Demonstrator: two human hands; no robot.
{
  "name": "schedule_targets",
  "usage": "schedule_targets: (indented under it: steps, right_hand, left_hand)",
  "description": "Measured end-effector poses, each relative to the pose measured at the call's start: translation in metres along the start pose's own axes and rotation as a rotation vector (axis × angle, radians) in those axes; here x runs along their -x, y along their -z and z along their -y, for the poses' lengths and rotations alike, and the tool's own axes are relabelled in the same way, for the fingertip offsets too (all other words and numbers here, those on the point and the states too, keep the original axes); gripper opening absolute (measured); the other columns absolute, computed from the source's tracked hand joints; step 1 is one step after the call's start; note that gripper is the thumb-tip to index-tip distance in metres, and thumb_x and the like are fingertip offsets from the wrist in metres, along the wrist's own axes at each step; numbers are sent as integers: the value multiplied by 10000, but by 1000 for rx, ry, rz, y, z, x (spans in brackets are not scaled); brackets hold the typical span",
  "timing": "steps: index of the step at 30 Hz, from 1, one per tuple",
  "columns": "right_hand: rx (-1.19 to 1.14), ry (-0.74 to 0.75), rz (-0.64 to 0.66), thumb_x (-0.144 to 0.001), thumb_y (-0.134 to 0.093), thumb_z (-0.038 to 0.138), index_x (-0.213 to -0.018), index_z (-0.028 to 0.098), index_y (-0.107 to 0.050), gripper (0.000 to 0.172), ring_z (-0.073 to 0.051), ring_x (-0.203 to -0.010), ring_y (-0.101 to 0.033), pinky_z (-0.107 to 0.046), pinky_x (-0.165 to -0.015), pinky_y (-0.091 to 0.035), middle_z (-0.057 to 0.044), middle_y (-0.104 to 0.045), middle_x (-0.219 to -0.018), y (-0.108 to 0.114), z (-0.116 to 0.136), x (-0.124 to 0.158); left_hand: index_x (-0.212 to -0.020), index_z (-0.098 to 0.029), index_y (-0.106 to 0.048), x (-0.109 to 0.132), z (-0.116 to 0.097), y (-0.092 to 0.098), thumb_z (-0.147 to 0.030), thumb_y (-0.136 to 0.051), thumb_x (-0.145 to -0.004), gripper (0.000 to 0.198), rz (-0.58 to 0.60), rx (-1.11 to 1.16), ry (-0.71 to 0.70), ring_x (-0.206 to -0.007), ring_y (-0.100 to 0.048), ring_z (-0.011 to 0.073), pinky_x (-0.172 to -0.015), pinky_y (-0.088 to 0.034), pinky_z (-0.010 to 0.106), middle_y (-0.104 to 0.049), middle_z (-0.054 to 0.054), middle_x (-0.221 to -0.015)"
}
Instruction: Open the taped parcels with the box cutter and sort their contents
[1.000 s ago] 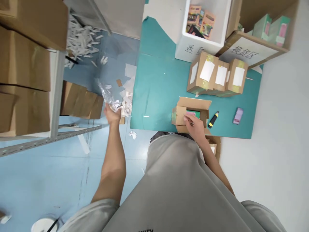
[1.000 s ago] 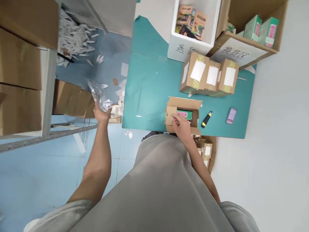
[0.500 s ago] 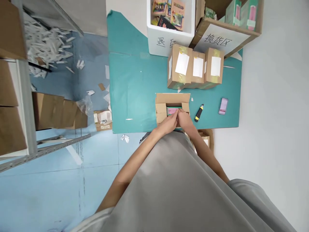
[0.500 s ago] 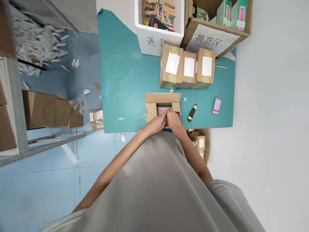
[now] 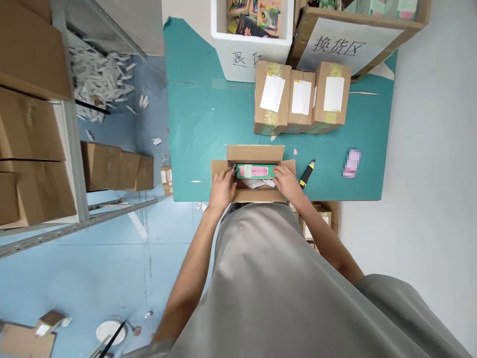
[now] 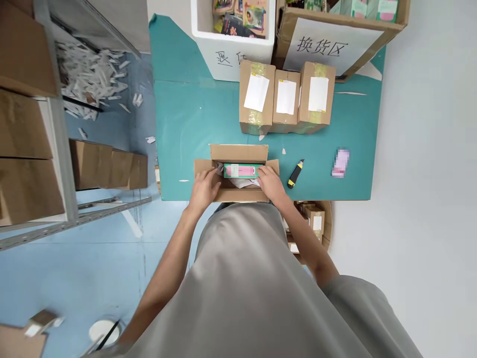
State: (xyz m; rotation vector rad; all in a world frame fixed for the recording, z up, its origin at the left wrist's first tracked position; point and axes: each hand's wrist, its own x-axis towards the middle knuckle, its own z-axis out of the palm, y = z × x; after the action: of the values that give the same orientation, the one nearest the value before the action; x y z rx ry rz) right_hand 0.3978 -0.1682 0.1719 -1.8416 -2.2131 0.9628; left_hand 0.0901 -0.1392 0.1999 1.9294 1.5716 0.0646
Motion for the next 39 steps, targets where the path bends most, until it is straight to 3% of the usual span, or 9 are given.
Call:
schedule_targets:
  steps: [5, 9, 14, 20, 25, 30, 34, 39]
  right_hand:
    - [223, -3, 116, -1055, -534, 58, -1479, 28, -735, 470, -424, -1344, -578, -541, -1164, -508, -301, -750, -1395, -15, 6, -35]
    - [272, -36, 64, -1040, -473, -2, -1538, 6, -699, 548, -413, -1290, -583, -549, -1122, -480, -311, -786, -1278, -31, 9, -46]
    - [278, -65, 6, -1054, -419, 18, -1472, 48, -759, 539, -421, -1269, -592, -573, -1091, -490, -314, -788, -1275, -50, 12, -41]
    - [333, -43, -1, -1030, -416, 63, -1448, 82, -786, 558, -444, -1218, -635, -623, -1077, -522, -296, -815, -1188, -60, 17, -37]
    - [390, -58, 13, -1014, -420, 40, -1475, 32, -754, 569, -435, -1200, -657, -591, -1080, -514, -317, -809, -1238, -52, 22, -43]
    - [464, -55, 51, -1021, -425, -7, -1436, 12, -763, 535, -410, -1206, -695, -536, -1101, -512, -322, -811, -1256, -36, 29, -44]
    - [493, -34, 80, -1016, -477, -6, -1535, 28, -705, 568, -397, -1278, -684, -509, -1128, -513, -305, -806, -1310, -19, 33, -31]
    - [517, -16, 78, -1036, -545, 54, -1649, 34, -613, 617, -413, -1374, -631, -498, -1198, -481, -290, -754, -1430, 9, 37, -7]
  left_hand:
    - [-1603, -175, -633, -38, -12, -10, -115, -592, -1024, 583, 187, -293, -83, -1538, -530, 408, -1294, -468, 594, -561, 166, -1767]
    - [-1578, -139, -627, -54, -28, -15, -78, -597, -983, 599, 290, -469, -54, -1520, -507, 435, -1222, -479, 605, -625, 254, -1643]
    - [-1599, -106, -601, -59, -38, -25, -78, -512, -1033, 573, 299, -529, 10, -1460, -557, 447, -1118, -512, 555, -699, 293, -1452]
    - [-1573, -71, -618, -58, -43, -35, -81, -491, -1083, 507, 298, -535, 32, -1325, -695, 391, -1062, -544, 457, -652, 338, -1485]
    - [-1544, -65, -628, -59, -43, -35, -53, -426, -1089, 498, 294, -526, 21, -1287, -734, 359, -1016, -577, 397, -645, 330, -1468]
    - [-1455, -50, -667, -57, -46, -27, -12, -411, -1072, 462, 285, -490, 7, -1299, -759, 374, -1018, -623, 421, -655, 341, -1445]
    - [-1518, -68, -601, -44, -45, -13, -2, -529, -1006, 521, 299, -439, -14, -1188, -818, 351, -953, -666, 411, -660, 318, -1452]
    - [-1495, -113, -579, -26, -41, 14, 31, -583, -924, 589, 268, -382, -93, -1217, -818, 350, -986, -674, 400, -702, 259, -1416]
